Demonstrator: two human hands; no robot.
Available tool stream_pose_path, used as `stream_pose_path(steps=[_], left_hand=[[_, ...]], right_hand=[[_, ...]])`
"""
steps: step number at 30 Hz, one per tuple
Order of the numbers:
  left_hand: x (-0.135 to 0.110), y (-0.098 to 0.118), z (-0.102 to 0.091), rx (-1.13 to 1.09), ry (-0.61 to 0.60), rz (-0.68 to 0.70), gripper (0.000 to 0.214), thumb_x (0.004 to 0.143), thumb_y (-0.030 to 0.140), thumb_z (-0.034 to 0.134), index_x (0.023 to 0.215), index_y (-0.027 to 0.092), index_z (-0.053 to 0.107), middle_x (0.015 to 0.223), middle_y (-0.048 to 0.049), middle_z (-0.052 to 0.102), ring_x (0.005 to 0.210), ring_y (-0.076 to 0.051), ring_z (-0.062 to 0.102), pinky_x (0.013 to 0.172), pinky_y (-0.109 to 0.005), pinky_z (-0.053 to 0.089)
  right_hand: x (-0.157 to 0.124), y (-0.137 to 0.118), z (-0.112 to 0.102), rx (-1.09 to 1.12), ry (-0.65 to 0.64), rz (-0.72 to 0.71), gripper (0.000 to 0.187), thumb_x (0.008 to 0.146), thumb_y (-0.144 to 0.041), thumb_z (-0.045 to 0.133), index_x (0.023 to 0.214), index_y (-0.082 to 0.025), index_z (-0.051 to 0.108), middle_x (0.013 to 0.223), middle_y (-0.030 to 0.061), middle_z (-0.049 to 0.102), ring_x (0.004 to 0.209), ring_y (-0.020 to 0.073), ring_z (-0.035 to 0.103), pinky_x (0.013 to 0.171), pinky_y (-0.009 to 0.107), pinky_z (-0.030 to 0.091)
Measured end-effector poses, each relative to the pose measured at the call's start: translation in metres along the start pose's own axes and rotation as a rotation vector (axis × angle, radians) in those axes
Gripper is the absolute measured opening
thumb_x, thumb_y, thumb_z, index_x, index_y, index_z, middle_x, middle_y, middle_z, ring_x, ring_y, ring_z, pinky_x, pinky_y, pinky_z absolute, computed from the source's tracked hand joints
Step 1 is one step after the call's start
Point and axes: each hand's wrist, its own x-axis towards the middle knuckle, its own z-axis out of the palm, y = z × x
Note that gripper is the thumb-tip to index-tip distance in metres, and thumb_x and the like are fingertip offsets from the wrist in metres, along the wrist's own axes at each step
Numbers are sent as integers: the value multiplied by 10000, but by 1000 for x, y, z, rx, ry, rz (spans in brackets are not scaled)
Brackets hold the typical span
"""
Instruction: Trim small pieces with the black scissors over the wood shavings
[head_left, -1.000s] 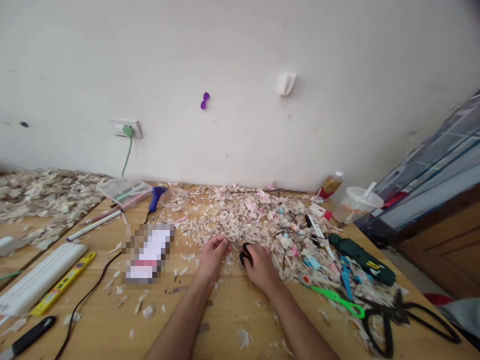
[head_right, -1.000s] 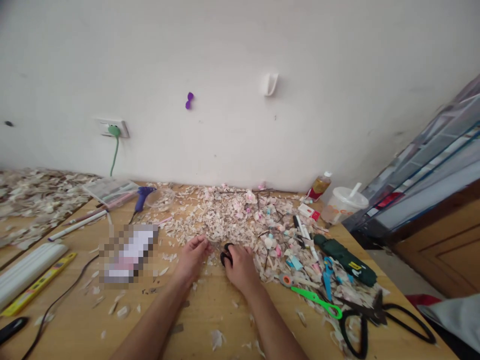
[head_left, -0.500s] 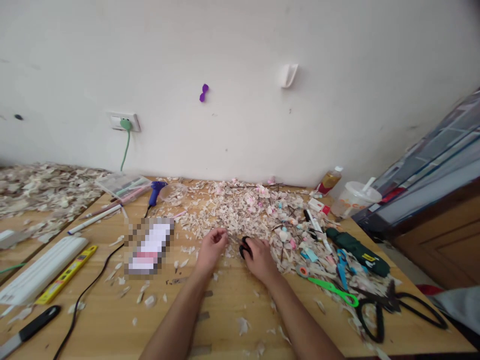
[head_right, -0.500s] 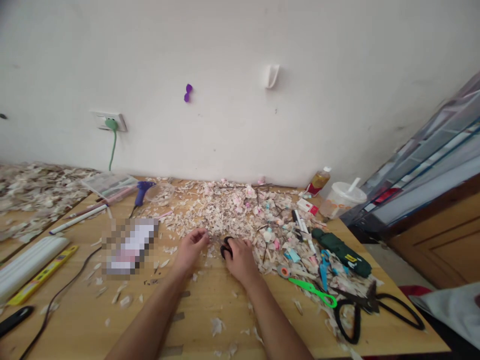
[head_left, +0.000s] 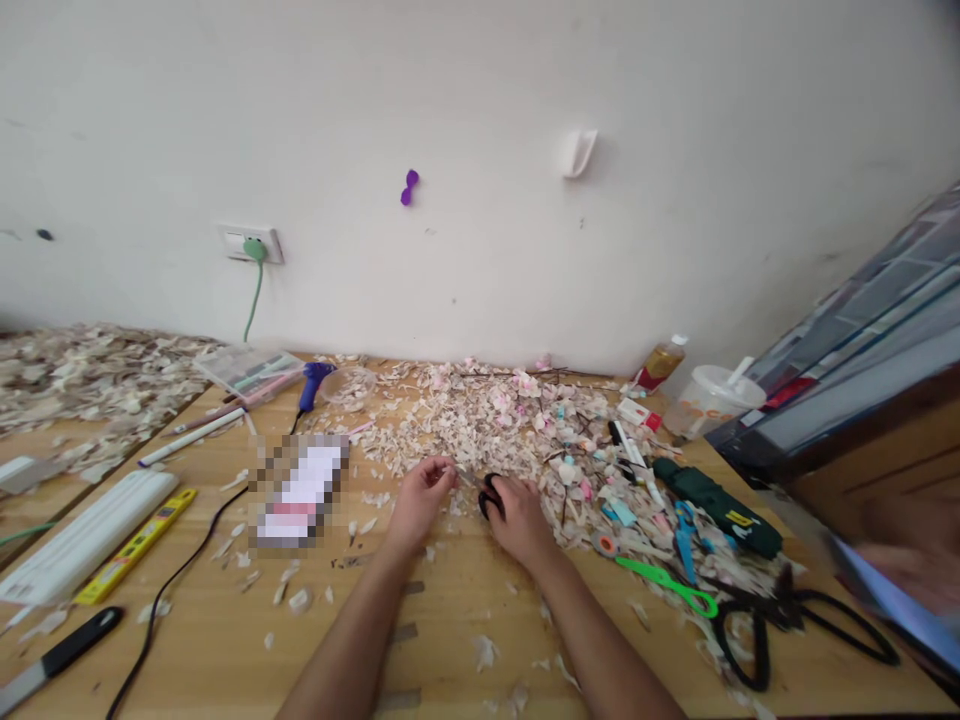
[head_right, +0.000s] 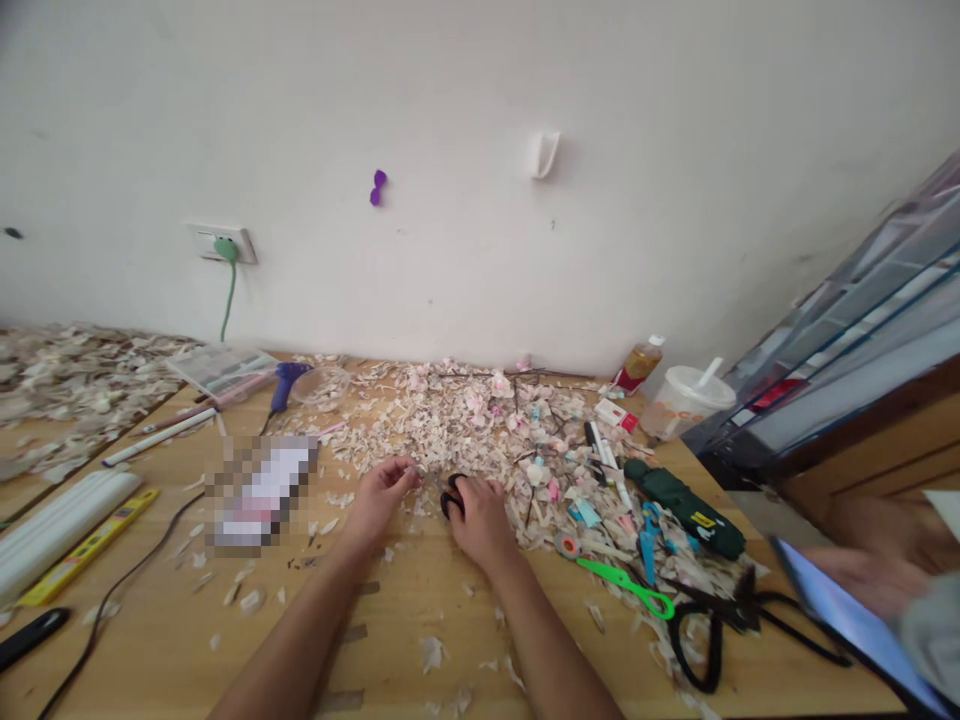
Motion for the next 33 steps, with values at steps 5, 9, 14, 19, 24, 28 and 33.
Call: stream_pose_path(steps=[5,9,14,19,24,28,33], left_hand=[[-7,-4,11,-323,12,-123,230,641,322,770,762,164,654,659,12,619,615,-105,567,673,-233,450],[-13,-9,19,-517,-28,-209,234,669,324,762,711,145,617,672,-1,600,645,-99,565,730,-246,468],[-6,-5,11,-225,2,-97,238,666,353,746,736,152,641,638,13,610,602,-103,543,653,-225,431],[0,2,-1,72,-13,-1,249,674,361,714,806,157,663,651,4,636,610,-131,563,622,-237,419],[0,-1,-2,108,-28,14,226,692,331,709,828,155,667,692,-4,636,638,-127,567,627,-227,422],[-5,-6,7,-234,-21,-113,236,652,314,763,768,152,636,659,14,606,613,-100,555,645,-217,446],[-13,-9,16,-599,-36,-270,234,649,261,790,732,136,611,651,18,586,613,-71,557,662,-193,474]], right_hand=[[-1,1,1,-2,-6,2,89,829,-158,499,900,-205,526,881,32,612,883,205,518,821,332,301],[-1,1,1,-5,-7,1,92,830,-156,499,903,-204,527,871,28,611,881,201,517,821,328,299],[0,0,0,-8,-13,3,100,827,-161,505,912,-203,536,889,29,617,891,197,521,823,324,294],[0,-1,0,-23,-21,15,89,827,-167,509,898,-204,547,872,31,620,884,195,528,822,323,293],[-1,-1,-2,-23,-23,9,90,828,-177,516,908,-204,547,876,27,619,892,192,525,826,320,294],[-1,-1,-2,-20,-17,13,80,834,-170,506,899,-202,540,881,27,620,887,191,524,818,315,298],[-1,0,1,-30,-5,-1,91,840,-173,500,917,-201,539,885,32,618,894,194,523,828,320,297]])
